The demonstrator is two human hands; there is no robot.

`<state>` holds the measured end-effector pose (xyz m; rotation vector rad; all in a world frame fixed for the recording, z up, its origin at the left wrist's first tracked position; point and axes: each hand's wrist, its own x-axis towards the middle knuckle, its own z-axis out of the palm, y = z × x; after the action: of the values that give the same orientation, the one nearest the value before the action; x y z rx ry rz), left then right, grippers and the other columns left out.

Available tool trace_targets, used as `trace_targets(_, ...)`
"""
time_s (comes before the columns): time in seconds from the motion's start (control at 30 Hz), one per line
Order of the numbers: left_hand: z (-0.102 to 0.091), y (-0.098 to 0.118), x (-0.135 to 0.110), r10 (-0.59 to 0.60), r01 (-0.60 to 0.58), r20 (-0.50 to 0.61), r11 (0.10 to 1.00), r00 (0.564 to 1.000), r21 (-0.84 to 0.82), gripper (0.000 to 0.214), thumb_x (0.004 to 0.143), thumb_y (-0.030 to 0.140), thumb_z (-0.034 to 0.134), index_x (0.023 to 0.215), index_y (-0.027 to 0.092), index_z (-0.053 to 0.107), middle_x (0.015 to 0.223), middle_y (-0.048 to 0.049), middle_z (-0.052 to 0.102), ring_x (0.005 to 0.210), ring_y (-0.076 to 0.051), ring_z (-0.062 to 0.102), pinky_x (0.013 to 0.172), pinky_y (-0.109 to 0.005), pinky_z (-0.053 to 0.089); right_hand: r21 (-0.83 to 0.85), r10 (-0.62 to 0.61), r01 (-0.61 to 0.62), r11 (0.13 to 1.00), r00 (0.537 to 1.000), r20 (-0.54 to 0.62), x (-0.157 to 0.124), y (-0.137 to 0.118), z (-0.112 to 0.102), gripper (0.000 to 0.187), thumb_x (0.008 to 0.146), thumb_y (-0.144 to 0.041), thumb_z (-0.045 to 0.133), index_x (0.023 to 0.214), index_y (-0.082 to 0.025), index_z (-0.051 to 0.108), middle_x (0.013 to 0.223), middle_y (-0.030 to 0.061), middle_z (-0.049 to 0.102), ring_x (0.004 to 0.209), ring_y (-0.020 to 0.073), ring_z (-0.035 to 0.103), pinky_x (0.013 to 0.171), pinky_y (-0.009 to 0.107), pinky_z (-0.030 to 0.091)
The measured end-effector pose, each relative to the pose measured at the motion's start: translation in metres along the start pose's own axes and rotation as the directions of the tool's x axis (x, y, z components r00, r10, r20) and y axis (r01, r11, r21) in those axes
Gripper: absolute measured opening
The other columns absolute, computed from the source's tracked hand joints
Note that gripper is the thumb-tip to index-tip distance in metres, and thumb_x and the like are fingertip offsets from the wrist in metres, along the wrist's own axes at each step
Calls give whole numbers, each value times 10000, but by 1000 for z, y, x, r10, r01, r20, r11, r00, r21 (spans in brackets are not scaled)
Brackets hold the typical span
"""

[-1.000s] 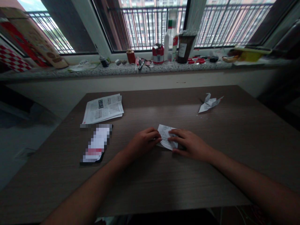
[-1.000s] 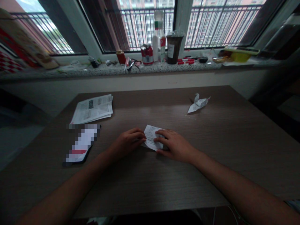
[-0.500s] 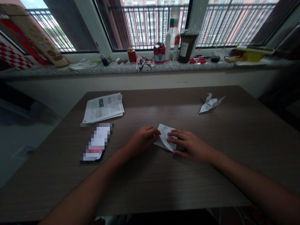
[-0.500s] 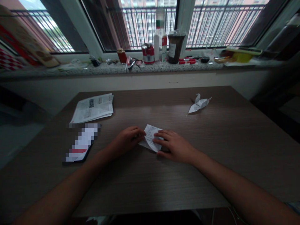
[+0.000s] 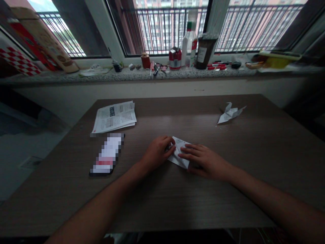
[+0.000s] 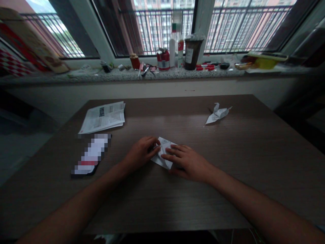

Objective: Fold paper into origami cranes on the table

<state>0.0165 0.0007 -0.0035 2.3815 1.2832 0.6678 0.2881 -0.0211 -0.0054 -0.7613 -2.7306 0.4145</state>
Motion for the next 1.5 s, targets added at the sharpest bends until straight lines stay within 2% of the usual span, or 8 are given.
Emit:
trace_targets(0.23, 2, 5, 1, -41, 41, -18, 998, 999, 44, 70, 971, 257, 643, 1026, 218, 662, 926, -37, 645, 846, -213, 620, 749, -322, 484, -65, -30, 31, 997, 999, 17, -2, -1, 0, 578, 1002, -450, 636, 1547, -315, 498, 1620, 87, 466, 1506, 332, 399, 1180, 580, 406)
trace_targets(0.47, 5, 5, 2, -1, 8, -53, 990, 999, 139, 93, 970, 243, 666, 1054, 201, 669, 1012, -61, 662, 901, -230, 630, 820, -369, 506, -110, -20, 24, 994, 999, 39, -2, -1, 1, 552, 1017, -447, 617, 1537, -288, 518, 1613, 101, 472, 1501, 325, 409, 1191, 560, 407)
trace_targets(0.6, 0, 7, -1, 123, -107, -65, 972, 990, 208, 121, 990, 228, 669, 1104, 188, 674, 1129, -78, 684, 1035, -263, 634, 915, -419, 523, -117, -3, 6, 993, 999, 32, -5, 0, 0, 548, 1016, -435, 622, 1536, -296, 518, 1614, 92, 472, 1498, 327, 414, 1185, 563, 418)
trace_targets(0.7, -5, 11, -7, 248, -225, -49, 932, 967, 283, 222, 1010, 228, 643, 1228, 188, 661, 1288, -109, 659, 1170, -288, 609, 999, -457, 518, -116, 19, -17, 993, 1000, 18, -9, 2, -2, 556, 1012, -433, 629, 1540, -301, 514, 1620, 88, 465, 1499, 334, 409, 1183, 566, 420)
trace_targets(0.83, -7, 16, -15, 285, -293, 71, 912, 956, 288, 335, 1021, 223, 615, 1355, 199, 610, 1345, -105, 648, 1188, -276, 628, 1017, -454, 533, -111, 45, -43, 993, 999, 12, -11, 3, -4, 579, 1005, -446, 637, 1552, -313, 496, 1617, 89, 469, 1491, 337, 421, 1175, 571, 426)
trace_targets(1.03, -7, 16, -18, 268, -321, 221, 912, 938, 255, 358, 1058, 344, 575, 1391, 215, 598, 1474, -123, 580, 1339, -317, 562, 1083, -503, 507, -87, 61, -57, 995, 997, 41, -15, 6, -7, 583, 1012, -452, 624, 1558, -301, 487, 1635, 83, 441, 1516, 321, 385, 1204, 552, 391)
trace_targets(1.23, -12, 14, -19, 247, -316, 269, 915, 931, 252, 423, 1067, 377, 566, 1467, 241, 549, 1535, -113, 536, 1373, -309, 540, 1111, -501, 484, -77, 18, -11, 997, 996, 93, -20, 11, -9, 589, 1011, -445, 630, 1563, -311, 473, 1676, 80, 363, 1547, 307, 328, 1224, 557, 352)
trace_targets(1.5, -12, 17, -21, 223, -310, 297, 905, 929, 290, 471, 1064, 410, 566, 1515, 292, 500, 1574, -93, 495, 1406, -305, 505, 1160, -518, 420, -70, -10, 17, 997, 994, 108, -20, 11, -11, 596, 1011, -425, 639, 1569, -310, 465, 1689, 90, 324, 1560, 314, 294, 1226, 563, 340)
